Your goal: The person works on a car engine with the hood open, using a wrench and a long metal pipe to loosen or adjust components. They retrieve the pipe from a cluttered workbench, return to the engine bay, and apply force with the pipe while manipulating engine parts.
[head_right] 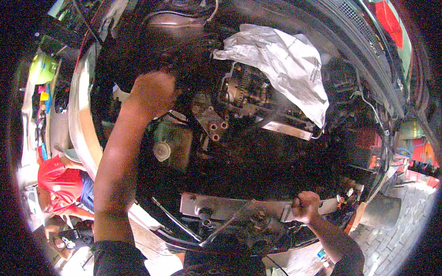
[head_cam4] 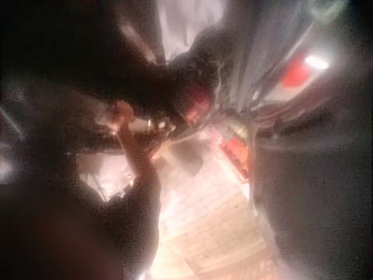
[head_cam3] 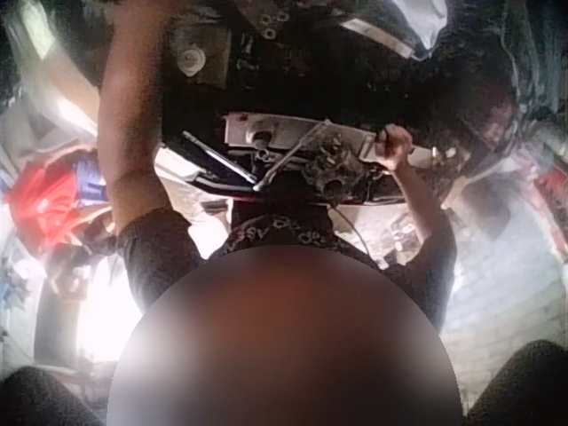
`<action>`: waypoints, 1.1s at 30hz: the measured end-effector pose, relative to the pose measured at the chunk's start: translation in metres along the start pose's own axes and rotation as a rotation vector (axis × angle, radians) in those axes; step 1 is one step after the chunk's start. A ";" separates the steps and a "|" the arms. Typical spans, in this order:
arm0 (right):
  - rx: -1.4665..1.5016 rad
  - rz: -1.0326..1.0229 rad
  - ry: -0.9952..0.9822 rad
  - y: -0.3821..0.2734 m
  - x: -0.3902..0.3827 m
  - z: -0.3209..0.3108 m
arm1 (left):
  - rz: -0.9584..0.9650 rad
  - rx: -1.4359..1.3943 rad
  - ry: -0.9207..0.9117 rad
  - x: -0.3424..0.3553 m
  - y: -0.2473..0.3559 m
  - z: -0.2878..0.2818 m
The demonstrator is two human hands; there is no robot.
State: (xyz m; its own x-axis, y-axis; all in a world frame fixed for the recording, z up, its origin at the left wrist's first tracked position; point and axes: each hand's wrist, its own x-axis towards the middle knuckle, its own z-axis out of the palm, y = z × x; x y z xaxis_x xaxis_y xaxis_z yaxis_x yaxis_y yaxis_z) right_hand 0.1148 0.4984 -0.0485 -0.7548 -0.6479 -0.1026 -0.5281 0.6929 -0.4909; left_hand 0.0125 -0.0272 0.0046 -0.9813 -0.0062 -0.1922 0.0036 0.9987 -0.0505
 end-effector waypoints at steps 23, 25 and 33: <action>0.016 -0.035 0.068 0.002 0.000 0.003 | 0.001 0.037 0.008 0.000 0.003 0.000; 0.013 -0.023 0.058 0.003 -0.001 0.004 | 0.009 0.037 0.030 -0.001 0.005 -0.003; 0.010 -0.061 0.111 0.008 -0.005 0.008 | -0.047 0.007 -0.130 0.001 0.008 -0.012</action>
State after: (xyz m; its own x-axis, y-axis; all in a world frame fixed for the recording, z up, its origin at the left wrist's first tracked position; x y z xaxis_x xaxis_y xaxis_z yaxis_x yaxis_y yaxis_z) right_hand 0.1172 0.5044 -0.0592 -0.7602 -0.6493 0.0240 -0.5707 0.6496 -0.5023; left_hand 0.0093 -0.0184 0.0153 -0.9472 -0.0595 -0.3149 -0.0397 0.9968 -0.0692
